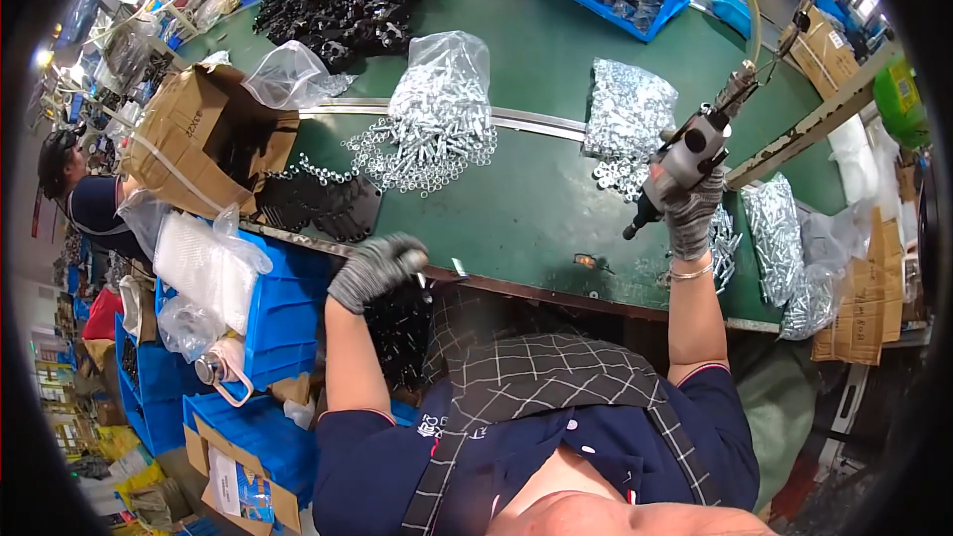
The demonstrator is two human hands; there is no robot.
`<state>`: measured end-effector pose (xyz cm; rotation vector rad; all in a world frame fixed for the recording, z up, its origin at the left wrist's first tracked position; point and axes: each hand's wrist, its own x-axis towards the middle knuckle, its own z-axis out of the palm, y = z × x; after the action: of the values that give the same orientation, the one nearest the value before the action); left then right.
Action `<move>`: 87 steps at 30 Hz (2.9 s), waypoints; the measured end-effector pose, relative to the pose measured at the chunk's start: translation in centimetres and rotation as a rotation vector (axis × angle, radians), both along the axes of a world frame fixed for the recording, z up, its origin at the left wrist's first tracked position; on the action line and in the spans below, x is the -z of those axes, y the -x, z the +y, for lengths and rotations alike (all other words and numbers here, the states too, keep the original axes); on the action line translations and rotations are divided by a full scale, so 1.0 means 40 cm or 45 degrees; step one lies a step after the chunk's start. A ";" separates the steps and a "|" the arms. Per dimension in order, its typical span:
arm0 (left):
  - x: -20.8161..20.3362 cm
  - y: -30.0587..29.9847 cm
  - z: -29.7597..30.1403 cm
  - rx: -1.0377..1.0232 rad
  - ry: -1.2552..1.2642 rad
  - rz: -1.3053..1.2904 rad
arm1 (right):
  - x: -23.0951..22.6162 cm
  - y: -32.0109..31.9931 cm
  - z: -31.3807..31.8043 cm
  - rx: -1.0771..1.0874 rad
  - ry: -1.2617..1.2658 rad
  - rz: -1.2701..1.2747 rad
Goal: Assembling small plastic components using a pneumatic screwdriver at an assembly line workstation.
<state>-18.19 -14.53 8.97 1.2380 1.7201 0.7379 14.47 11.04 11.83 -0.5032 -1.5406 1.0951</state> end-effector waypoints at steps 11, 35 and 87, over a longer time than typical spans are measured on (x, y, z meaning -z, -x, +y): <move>0.152 0.204 0.145 -0.257 0.722 1.380 | 0.041 -0.118 0.100 0.376 -0.487 -0.642; 0.073 0.180 0.095 -0.849 -0.677 0.161 | 0.192 -0.222 -0.013 -0.195 0.269 -0.758; 0.141 -0.410 0.331 -0.291 0.009 -1.397 | 0.208 -0.154 0.008 0.267 -0.249 -1.516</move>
<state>-1.78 -1.31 3.33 0.4250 0.9241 1.2367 20.62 11.37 3.50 -1.2797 -2.4845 0.4170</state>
